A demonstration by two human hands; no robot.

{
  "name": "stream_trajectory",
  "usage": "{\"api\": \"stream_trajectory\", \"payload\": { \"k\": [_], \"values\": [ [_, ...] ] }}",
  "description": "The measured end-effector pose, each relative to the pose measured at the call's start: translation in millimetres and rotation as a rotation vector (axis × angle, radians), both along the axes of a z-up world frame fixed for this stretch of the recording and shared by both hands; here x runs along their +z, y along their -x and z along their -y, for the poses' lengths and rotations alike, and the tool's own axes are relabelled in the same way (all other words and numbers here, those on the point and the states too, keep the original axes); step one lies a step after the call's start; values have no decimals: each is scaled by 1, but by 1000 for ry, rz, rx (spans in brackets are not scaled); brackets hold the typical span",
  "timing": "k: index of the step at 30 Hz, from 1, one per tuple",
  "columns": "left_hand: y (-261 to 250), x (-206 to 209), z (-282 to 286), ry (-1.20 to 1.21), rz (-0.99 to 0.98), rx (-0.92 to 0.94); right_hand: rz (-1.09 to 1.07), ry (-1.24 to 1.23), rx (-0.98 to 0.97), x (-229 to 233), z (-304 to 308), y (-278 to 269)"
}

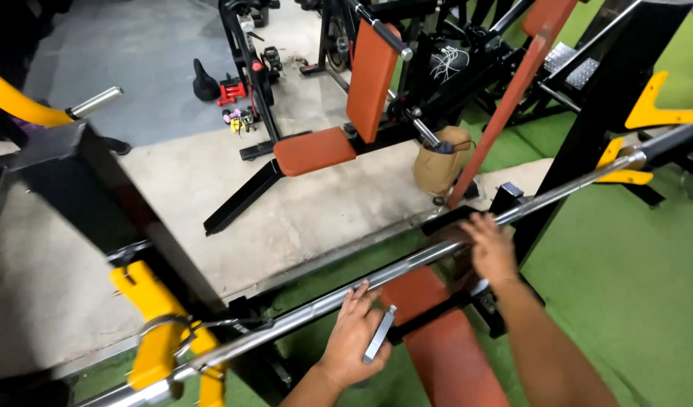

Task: Spraying and wiping down various gym machines and a barbell.

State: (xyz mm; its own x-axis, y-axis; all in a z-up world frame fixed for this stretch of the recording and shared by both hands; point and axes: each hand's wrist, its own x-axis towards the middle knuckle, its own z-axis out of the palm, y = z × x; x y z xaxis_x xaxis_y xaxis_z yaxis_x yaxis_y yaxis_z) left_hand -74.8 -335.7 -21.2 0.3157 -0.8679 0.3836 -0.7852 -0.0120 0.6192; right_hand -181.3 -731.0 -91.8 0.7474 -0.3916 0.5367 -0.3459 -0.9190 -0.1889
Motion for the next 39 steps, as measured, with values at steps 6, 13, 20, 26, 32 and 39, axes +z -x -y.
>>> {"api": "stream_trajectory", "payload": {
  "k": [6,13,20,26,32,39],
  "values": [
    [3,2,70,-19,-3,2,62,-105,-193,-14,49,-2],
    [4,-7,128,-66,50,28,236,-134,243,7,-85,-11],
    [3,-10,134,-64,99,67,40,-157,83,-13,54,15],
    [7,-11,135,-80,113,110,75,-53,-158,-12,132,23],
    [1,-14,131,-42,59,48,66,-130,-202,-12,30,0],
    [7,-21,77,106,-112,-122,311,-356,337,-21,-160,1]
  ]
}}
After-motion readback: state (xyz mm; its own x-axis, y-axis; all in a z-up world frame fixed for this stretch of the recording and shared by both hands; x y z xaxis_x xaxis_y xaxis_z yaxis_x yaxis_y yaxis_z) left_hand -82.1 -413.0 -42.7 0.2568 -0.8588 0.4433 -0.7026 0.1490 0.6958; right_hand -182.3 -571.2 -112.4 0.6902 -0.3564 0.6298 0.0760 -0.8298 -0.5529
